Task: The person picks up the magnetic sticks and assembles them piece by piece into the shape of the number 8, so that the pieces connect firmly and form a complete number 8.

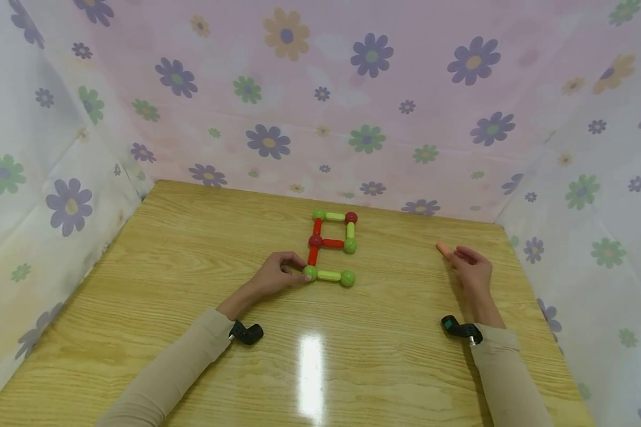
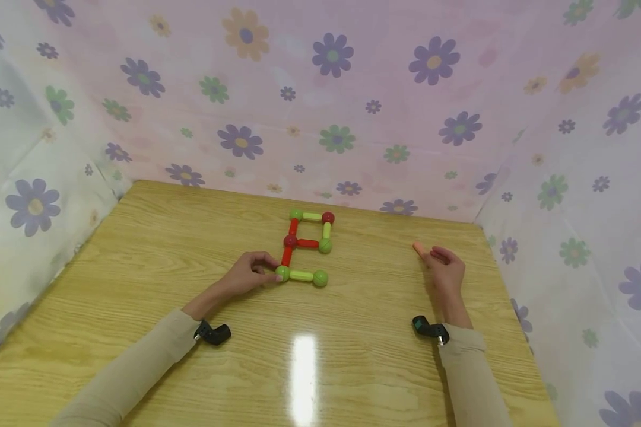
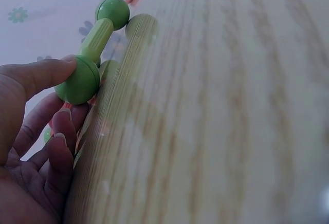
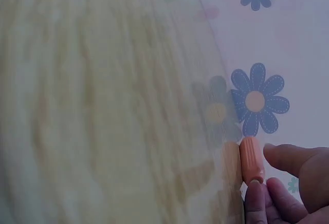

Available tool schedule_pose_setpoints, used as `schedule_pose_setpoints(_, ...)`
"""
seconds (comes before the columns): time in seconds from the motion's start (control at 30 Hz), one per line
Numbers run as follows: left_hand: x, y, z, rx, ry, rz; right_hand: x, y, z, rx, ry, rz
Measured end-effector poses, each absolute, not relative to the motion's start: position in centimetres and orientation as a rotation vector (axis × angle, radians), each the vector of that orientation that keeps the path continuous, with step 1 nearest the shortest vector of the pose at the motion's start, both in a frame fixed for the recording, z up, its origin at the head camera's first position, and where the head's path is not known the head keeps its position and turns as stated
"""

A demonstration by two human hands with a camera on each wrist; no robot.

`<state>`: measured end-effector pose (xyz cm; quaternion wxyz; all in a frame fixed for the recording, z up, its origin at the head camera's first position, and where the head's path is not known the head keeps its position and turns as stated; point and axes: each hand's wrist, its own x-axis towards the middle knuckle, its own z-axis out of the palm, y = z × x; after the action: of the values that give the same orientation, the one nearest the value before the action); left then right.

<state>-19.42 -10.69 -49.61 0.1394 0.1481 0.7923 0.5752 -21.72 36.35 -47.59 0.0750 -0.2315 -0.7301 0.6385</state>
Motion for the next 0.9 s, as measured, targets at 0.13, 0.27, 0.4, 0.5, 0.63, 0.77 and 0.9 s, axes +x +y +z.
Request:
schedule_pose_setpoints(0.13,-19.4,-10.71,-49.6,0.434,2.289,1.665,-21.89,36.49,-47.73,-0.652,-2.365,1.763)
schedule_pose_setpoints(0.27,-19.38,-10.74,-49.6,0.443,2.282,1.675,-22.09,36.62,-47.85,-0.616,-2.458,1.67)
schedule_pose_setpoints(0.4,-19.43,-10.73,-49.61,0.436,2.285,1.669,-22.19,36.67,-47.84,-0.616,-2.47,1.65)
schedule_pose_setpoints(0.5,-19.48,-10.72,-49.61,0.429,2.29,1.66,-22.16,36.73,-47.8,-0.616,-2.49,1.627)
schedule_pose_setpoints(0.63,-19.47,-10.7,-49.51,0.426,2.296,1.655,-22.18,36.86,-47.77,-0.586,-2.539,1.591)
schedule_pose_setpoints(0.77,-19.39,-10.64,-49.38,0.422,2.296,1.653,-22.13,36.95,-47.66,-0.544,-2.575,1.572)
schedule_pose_setpoints(0.9,-19.29,-10.59,-49.32,0.424,2.293,1.654,-21.98,37.12,-47.43,-0.511,-2.642,1.545)
